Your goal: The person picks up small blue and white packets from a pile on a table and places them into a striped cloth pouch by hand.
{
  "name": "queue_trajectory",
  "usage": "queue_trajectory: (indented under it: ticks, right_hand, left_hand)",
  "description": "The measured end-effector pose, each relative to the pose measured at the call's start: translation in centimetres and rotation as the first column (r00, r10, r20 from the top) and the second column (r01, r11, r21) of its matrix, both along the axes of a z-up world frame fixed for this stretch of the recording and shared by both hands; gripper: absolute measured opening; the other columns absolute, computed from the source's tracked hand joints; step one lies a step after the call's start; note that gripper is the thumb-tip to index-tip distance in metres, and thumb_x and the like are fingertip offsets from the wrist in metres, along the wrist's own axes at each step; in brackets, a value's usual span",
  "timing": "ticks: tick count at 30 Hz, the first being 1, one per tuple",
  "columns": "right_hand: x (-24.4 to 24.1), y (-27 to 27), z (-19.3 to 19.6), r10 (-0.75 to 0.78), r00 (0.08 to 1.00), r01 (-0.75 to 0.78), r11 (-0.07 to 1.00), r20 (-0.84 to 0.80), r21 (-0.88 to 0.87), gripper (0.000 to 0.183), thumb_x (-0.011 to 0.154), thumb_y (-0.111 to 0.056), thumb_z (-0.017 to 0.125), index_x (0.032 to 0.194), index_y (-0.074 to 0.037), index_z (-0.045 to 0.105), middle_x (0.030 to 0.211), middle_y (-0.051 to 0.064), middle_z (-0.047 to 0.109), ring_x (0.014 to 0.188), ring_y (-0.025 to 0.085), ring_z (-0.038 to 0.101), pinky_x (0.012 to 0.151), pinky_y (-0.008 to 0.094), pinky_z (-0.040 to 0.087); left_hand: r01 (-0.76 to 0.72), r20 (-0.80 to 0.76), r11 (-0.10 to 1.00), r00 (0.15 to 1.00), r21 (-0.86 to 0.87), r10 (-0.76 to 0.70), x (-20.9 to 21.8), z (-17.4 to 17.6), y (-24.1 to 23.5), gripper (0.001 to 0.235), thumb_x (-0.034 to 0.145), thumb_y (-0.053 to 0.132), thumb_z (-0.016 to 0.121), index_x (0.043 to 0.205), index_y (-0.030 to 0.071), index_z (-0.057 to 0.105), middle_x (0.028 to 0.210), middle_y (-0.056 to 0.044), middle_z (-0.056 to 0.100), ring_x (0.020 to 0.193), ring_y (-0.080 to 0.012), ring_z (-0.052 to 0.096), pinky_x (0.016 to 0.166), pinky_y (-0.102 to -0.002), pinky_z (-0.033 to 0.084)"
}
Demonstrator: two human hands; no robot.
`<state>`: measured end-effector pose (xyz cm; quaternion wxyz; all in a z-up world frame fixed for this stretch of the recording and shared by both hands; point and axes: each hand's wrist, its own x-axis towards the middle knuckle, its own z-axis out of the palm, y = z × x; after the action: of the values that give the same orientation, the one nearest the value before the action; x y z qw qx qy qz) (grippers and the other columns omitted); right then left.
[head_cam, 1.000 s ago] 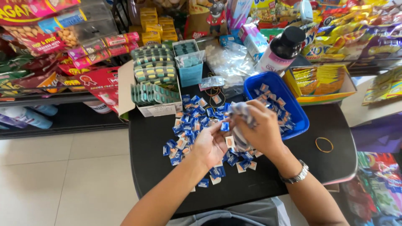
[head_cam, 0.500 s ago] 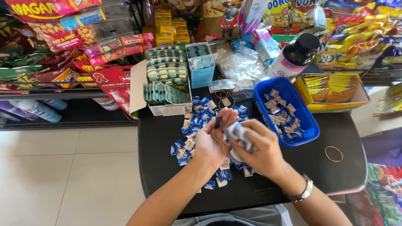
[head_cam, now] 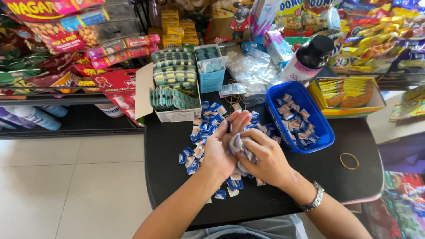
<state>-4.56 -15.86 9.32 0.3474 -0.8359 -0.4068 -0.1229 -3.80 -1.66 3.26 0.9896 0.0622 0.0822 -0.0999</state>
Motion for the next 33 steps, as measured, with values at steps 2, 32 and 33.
queue_trajectory:
  ticks: [2,32,33]
  right_hand:
    - [0.3,-0.4,0.4,0.000,0.997,-0.002,1.000,-0.078,-0.025,0.029,0.076,-0.010,0.082,0.099,-0.003,0.067,0.101,0.013,0.066,0.084,0.031,0.068,0.069,0.037,0.055]
    - [0.3,-2.5,0.9,0.240,0.964,-0.218,0.959,-0.111,0.180,0.031,0.072,-0.004,0.081,0.100,0.000,0.069,0.102,0.012,0.074,0.096,0.029,0.074,0.093,0.038,0.057]
    - [0.3,-2.5,0.9,0.272,0.957,-0.244,0.940,-0.096,0.238,0.031,0.072,-0.002,0.078,0.102,0.001,0.068,0.105,0.012,0.074,0.100,0.029,0.075,0.097,0.038,0.057]
  left_hand:
    - [0.002,-0.020,1.000,1.000,0.007,-0.001,-0.1,0.4,0.2,0.042,0.109,0.024,0.031,0.135,0.002,0.054,0.142,-0.017,0.061,0.141,-0.0288,0.051,0.119,-0.041,0.038]
    - [0.116,-0.012,0.989,0.993,-0.095,-0.118,-0.1,0.0,-0.8,0.013,0.082,0.020,0.052,0.077,0.008,0.058,0.057,-0.003,0.048,0.082,-0.0231,0.059,0.107,-0.042,0.046]
    - [0.122,0.040,0.981,0.992,-0.154,-0.117,-0.1,0.2,-0.7,0.014,0.079,0.022,0.053,0.072,0.010,0.053,0.060,-0.004,0.051,0.087,-0.0252,0.061,0.107,-0.043,0.046]
